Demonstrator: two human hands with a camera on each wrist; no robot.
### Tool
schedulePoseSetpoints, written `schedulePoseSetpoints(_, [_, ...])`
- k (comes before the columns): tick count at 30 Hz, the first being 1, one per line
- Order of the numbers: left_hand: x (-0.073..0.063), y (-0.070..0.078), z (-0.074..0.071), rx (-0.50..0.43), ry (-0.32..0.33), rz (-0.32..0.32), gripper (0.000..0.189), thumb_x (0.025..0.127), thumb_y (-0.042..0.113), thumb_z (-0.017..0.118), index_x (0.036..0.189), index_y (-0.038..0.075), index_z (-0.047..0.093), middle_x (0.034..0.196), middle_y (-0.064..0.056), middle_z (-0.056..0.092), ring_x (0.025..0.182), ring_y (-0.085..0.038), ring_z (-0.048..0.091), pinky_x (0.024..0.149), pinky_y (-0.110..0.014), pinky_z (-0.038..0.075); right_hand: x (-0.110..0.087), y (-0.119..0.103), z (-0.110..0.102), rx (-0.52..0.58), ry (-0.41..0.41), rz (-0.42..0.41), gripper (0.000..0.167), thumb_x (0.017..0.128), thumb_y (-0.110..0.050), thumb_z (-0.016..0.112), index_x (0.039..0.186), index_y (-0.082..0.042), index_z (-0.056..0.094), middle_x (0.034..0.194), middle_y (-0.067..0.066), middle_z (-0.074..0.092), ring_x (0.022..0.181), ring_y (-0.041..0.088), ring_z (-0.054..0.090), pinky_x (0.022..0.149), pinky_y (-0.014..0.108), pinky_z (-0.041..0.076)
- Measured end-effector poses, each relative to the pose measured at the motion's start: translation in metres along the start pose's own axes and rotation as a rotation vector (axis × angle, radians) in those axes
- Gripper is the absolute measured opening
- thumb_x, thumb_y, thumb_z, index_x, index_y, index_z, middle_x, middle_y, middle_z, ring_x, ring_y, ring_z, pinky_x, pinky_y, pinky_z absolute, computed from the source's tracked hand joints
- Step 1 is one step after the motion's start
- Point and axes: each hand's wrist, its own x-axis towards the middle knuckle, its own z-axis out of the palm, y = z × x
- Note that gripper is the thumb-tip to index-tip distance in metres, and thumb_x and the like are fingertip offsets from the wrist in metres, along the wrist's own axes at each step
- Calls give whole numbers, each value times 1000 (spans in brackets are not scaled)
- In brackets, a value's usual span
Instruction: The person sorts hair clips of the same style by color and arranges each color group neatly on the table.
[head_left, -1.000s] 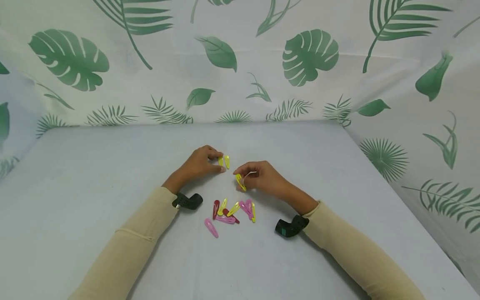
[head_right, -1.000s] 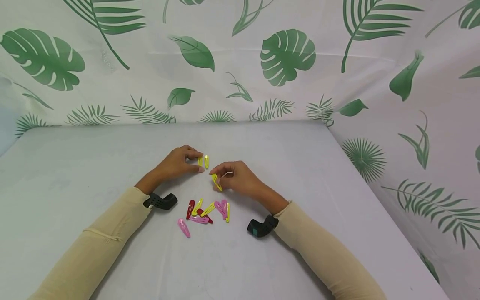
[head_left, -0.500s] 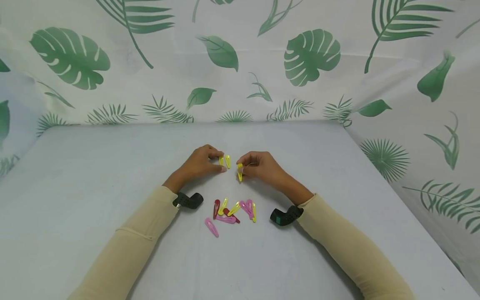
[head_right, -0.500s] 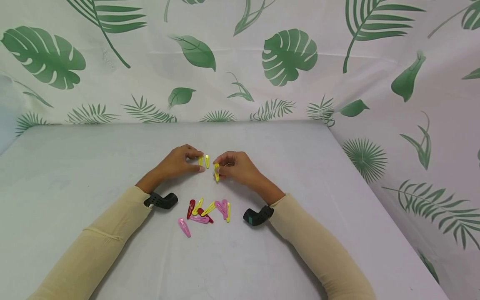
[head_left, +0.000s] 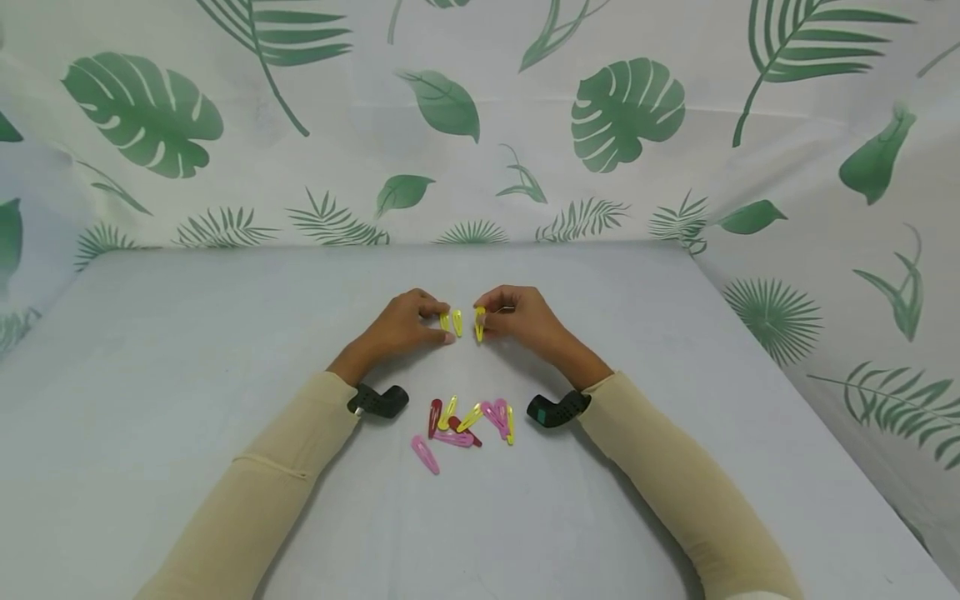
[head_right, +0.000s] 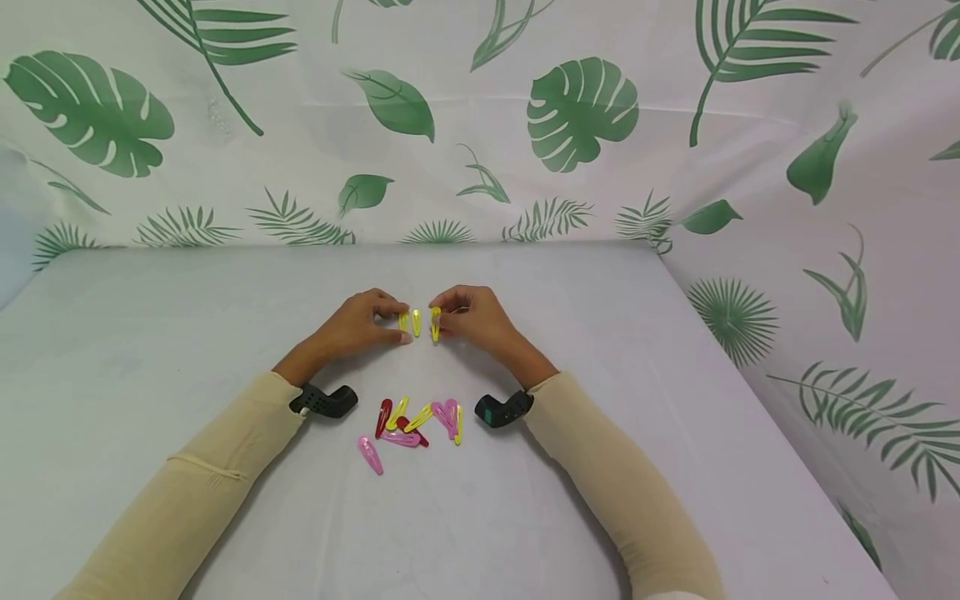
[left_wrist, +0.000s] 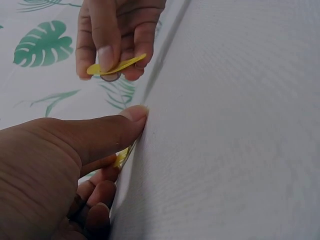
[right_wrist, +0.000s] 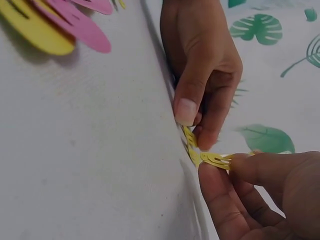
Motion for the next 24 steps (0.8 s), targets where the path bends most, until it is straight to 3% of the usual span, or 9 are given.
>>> schedulePoseSetpoints(7, [1, 1, 0, -15, -7, 21, 52, 85, 24, 77, 130, 3, 62, 122, -11, 55, 113, -26, 52, 98, -41, 41, 8, -2, 2, -15, -5, 11, 17, 91, -5, 67, 107, 1, 68, 94, 13, 65, 81, 23, 64, 71, 32, 56])
schedulePoseSetpoints(15, [0, 2, -2, -4, -3, 2, 52, 85, 25, 77, 130, 5, 62, 121, -11, 55, 112, -26, 53, 97, -41, 42, 18, -4, -4, -8, 50, 57, 16, 91, -4, 67, 105, 0, 70, 96, 13, 67, 81, 20, 65, 72, 30, 55])
schedulePoseSetpoints(24, [-1, 1, -1, -11, 3, 19, 52, 85, 23, 77, 129, 3, 62, 122, -13, 55, 112, -27, 53, 98, -42, 41, 20, -2, 1, -137, 24, 41, 17, 91, -5, 66, 106, 0, 72, 96, 11, 68, 77, 18, 65, 67, 27, 54])
